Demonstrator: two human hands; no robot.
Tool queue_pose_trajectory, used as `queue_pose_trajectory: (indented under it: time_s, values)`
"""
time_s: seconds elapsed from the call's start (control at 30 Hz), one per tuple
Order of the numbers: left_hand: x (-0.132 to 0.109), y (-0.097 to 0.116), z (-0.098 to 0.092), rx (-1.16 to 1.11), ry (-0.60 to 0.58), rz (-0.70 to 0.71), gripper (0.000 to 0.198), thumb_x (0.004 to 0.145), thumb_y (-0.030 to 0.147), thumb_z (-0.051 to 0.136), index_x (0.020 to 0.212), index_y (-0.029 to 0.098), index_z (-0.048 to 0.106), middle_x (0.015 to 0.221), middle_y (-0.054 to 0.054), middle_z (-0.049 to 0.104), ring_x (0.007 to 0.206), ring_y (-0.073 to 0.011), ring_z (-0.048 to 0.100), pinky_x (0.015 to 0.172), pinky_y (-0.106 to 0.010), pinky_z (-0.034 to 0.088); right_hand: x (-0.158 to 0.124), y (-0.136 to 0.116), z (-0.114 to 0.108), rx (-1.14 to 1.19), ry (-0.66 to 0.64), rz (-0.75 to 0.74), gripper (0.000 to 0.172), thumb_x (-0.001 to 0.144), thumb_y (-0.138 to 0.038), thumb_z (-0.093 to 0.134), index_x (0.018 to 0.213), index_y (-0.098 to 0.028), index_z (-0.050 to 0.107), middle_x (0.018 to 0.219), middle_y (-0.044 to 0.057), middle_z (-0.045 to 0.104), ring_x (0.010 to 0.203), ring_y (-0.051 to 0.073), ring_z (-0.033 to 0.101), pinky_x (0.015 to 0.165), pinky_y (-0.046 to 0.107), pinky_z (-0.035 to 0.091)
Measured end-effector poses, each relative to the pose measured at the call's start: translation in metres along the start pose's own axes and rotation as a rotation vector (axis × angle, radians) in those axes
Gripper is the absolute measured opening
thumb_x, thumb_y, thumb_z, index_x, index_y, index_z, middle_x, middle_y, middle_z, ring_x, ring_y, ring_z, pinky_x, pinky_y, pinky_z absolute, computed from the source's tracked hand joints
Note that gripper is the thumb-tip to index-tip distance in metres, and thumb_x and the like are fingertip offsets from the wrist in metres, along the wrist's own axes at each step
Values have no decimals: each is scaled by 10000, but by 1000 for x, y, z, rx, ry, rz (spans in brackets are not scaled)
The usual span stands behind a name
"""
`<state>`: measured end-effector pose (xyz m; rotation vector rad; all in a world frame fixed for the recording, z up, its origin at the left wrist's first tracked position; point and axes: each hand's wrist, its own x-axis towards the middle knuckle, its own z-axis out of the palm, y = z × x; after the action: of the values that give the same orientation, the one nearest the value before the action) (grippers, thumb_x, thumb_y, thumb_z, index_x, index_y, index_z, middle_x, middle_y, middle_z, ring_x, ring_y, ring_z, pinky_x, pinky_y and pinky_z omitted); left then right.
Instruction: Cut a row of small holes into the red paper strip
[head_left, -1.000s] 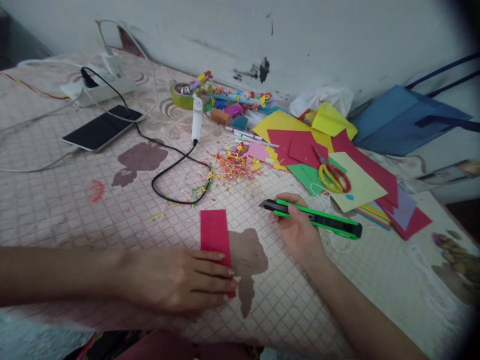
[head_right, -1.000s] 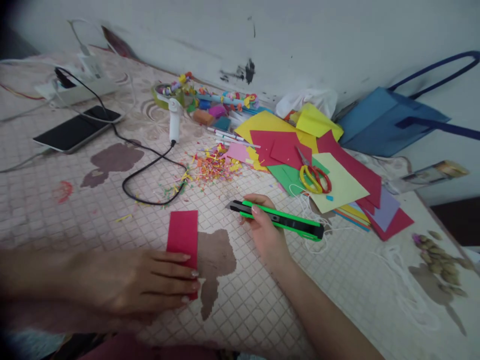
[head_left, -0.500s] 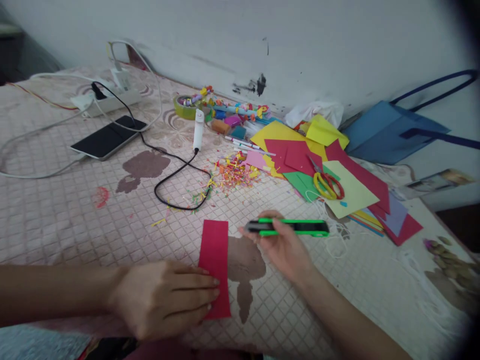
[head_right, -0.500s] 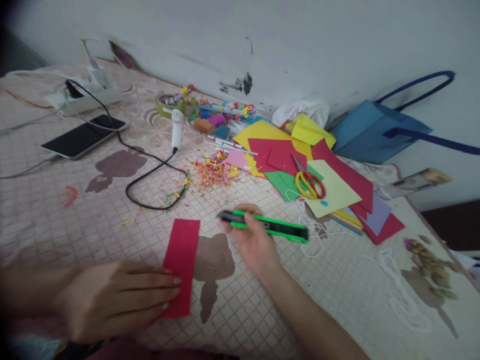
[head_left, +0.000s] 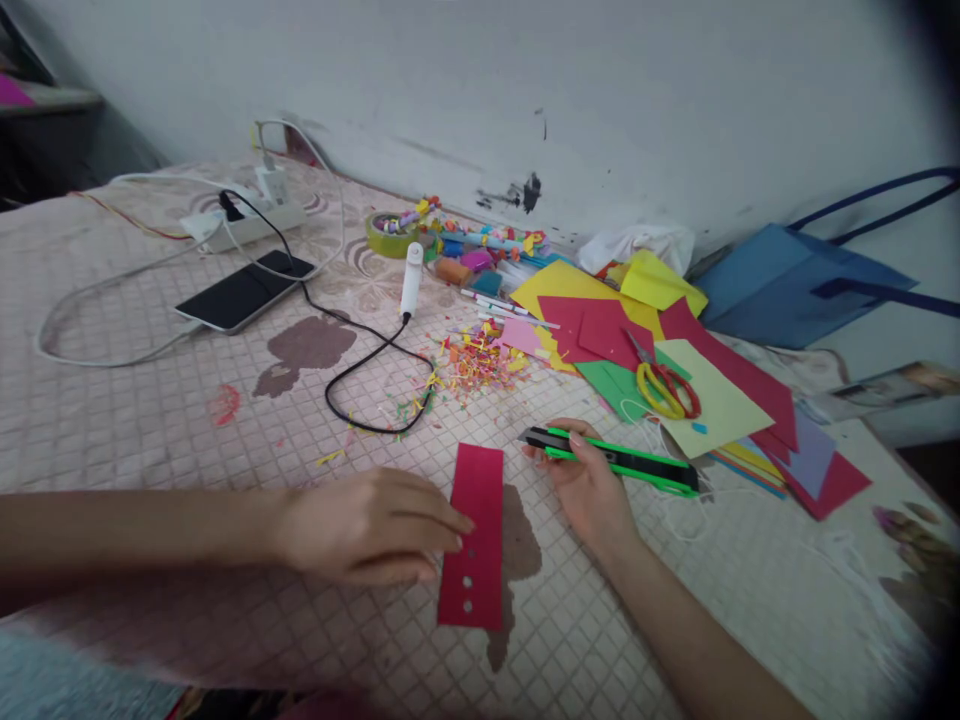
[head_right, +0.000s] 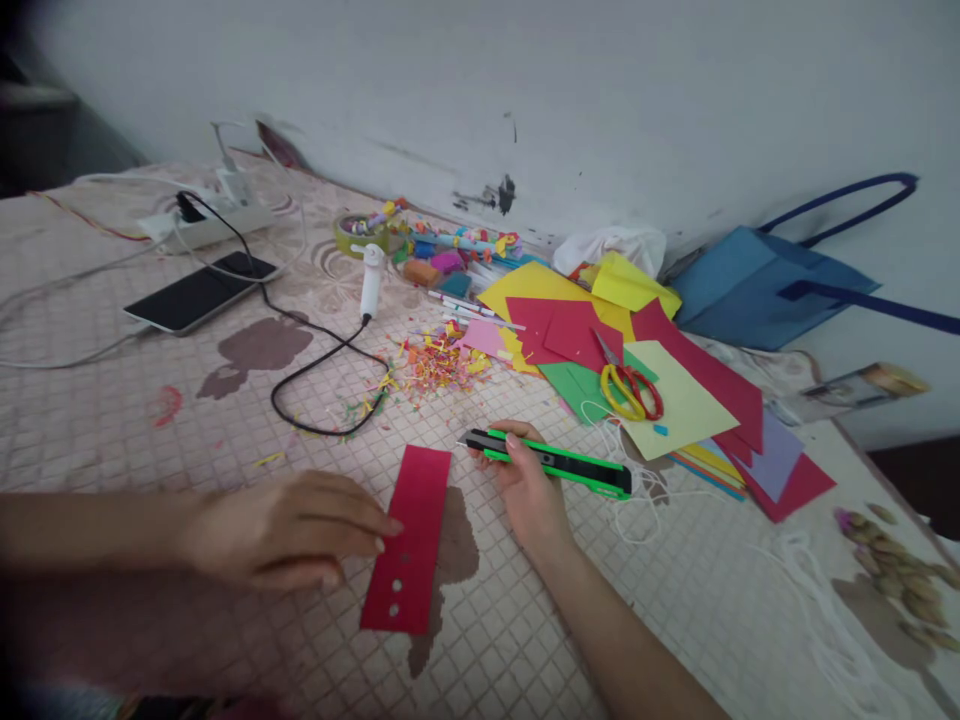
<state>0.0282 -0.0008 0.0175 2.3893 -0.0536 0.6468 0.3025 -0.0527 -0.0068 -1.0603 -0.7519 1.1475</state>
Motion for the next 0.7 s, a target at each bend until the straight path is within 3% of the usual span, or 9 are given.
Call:
queue_pose_trajectory:
  time_s: [0.1, 0.27, 0.37, 0.47, 0.53, 0.57, 0.63, 0.7]
  values:
    - [-12, -13, -13, -43, 58, -195, 210, 1031, 165, 550, 1179, 175, 699, 1106, -90, 790, 989, -161, 771, 844, -223, 622, 0, 0, 0, -8, -11, 0, 176, 842, -414, 770, 907, -252, 745, 824, -2, 765, 755, 162, 716, 739, 306, 572]
    - [-12, -65, -33, 16, 233, -346, 221, 1023, 266, 570, 1137, 157, 724, 1331, -153, 703, 1252, -236, 673, 1065, -382, 546, -1, 1, 2, -20, -3, -15, 180, 828, -405, 775, 902, -242, 754, 836, 3, 754, 753, 160, 704, 713, 296, 569]
    - [-3, -82, -48, -20, 262, -390, 246, 1030, 336, 577, 1130, 168, 726, 1285, -119, 734, 1222, -212, 687, 1035, -351, 563, 0, -1, 4, -22, 16, -22, 179, 812, -404, 783, 883, -241, 756, 836, 8, 752, 761, 168, 707, 707, 300, 575]
    - [-4, -72, -68, -90, 232, -434, 250, 1050, 328, 559, 1146, 156, 713, 1129, -89, 789, 1025, -165, 758, 896, -277, 615, 2, -4, 5, -31, 10, -18, 166, 815, -394, 783, 888, -246, 760, 847, 5, 760, 775, 162, 712, 706, 284, 572]
    - [-14, -54, -80, -124, 209, -467, 245, 1066, 305, 535, 1155, 151, 704, 1147, -97, 784, 1014, -160, 761, 852, -251, 623, 5, -7, 7, -44, -12, -14, 170, 811, -392, 786, 891, -244, 762, 831, 3, 761, 735, 154, 706, 693, 277, 566]
    - [-20, -44, -85, -142, 183, -478, 241, 1072, 299, 524, 1099, 152, 714, 1063, -79, 799, 928, -143, 772, 777, -212, 624, 7, -8, 7, -53, -26, -16, 171, 811, -391, 784, 890, -242, 761, 818, 3, 759, 710, 152, 700, 687, 280, 563]
    - [-34, -26, -89, -200, 43, -497, 296, 1072, 293, 527, 911, 149, 731, 797, -27, 789, 668, -112, 752, 584, -150, 584, 10, -9, 9, -62, -49, -32, 166, 821, -387, 769, 896, -240, 754, 797, 3, 754, 680, 158, 692, 681, 295, 560]
    - [-44, -17, -87, -253, -93, -488, 318, 1040, 318, 595, 809, 157, 743, 675, 0, 757, 576, -107, 728, 524, -134, 558, 13, -7, 11, -54, -54, -48, 152, 836, -375, 749, 907, -240, 745, 810, 7, 754, 692, 168, 694, 690, 312, 565]
